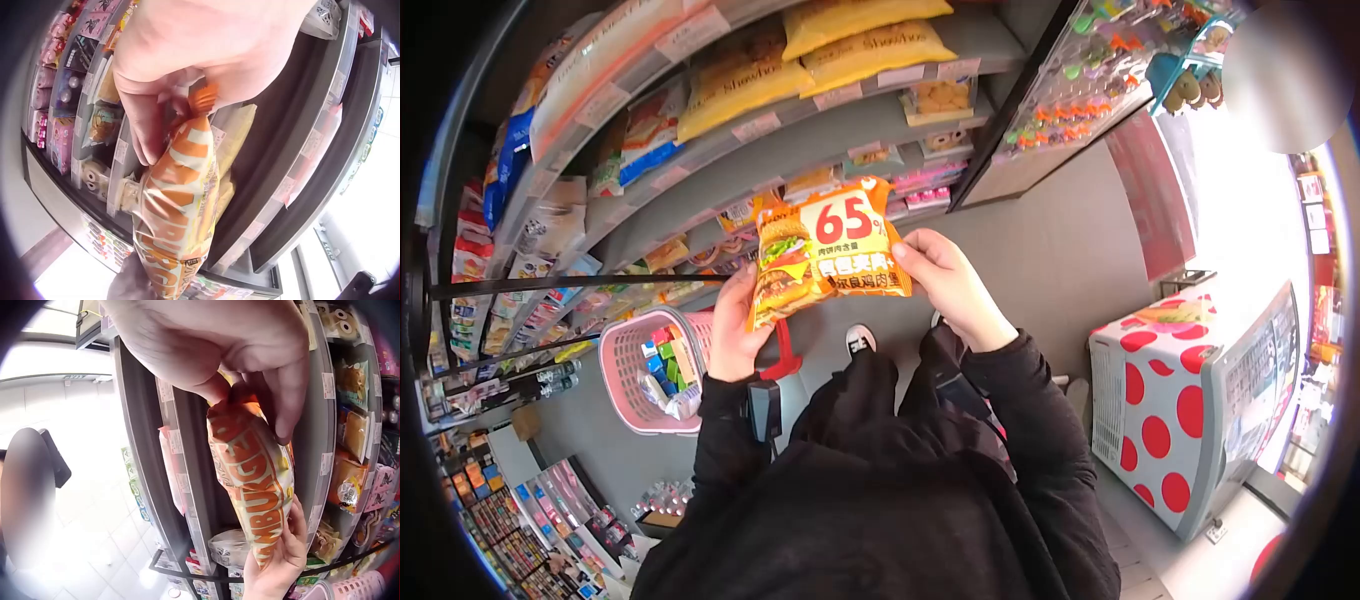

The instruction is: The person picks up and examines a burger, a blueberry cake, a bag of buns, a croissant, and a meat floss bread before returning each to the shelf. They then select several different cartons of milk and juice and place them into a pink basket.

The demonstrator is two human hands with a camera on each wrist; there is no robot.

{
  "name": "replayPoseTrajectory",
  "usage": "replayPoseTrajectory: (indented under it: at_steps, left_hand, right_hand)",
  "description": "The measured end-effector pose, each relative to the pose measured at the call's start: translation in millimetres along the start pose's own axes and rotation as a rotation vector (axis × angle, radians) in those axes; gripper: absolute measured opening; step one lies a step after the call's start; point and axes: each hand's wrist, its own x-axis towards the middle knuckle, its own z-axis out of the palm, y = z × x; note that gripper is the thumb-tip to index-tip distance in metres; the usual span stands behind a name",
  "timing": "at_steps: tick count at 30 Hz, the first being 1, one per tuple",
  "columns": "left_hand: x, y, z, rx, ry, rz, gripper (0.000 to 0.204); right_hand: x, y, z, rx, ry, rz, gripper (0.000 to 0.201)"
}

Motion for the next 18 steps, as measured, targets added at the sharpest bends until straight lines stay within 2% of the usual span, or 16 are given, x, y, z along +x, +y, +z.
replayPoseTrajectory:
  at_steps: [1, 2, 3, 5, 10, 11, 13, 17, 18]
  left_hand:
    - [-8, 4, 10, 0.088, -0.002, 0.113, 0.022]
    - [-9, 6, 14, 0.086, 0.070, 0.103, 0.021]
    - [1, 4, 42, 0.061, 0.066, 0.111, 0.021]
    - [9, 5, 38, -0.078, 0.075, -0.001, 0.020]
    - [21, 13, 50, -0.128, 0.027, 0.006, 0.021]
    - [19, 10, 55, -0.090, 0.031, 0.143, 0.021]
    - [21, 21, 51, -0.162, 0.015, -0.009, 0.021]
    - [32, 17, 38, -0.162, -0.011, -0.005, 0.022]
    - [31, 18, 42, -0.187, 0.036, -0.001, 0.022]
  right_hand:
    - [2, 2, 0, 0.086, -0.010, 0.016, 0.021]
    - [4, 3, 1, 0.169, -0.021, 0.035, 0.019]
    - [3, -25, -22, 0.142, -0.021, 0.035, 0.019]
    - [7, -39, -27, 0.216, -0.057, 0.090, 0.022]
    - [19, -62, -34, 0.187, -0.084, 0.051, 0.025]
    - [21, -64, -33, 0.186, -0.101, 0.032, 0.024]
    - [26, -62, -32, 0.150, -0.112, -0.002, 0.021]
    - [32, -64, -28, 0.111, -0.110, -0.008, 0.016]
    - [33, -65, -27, 0.084, -0.114, 0.009, 0.015]
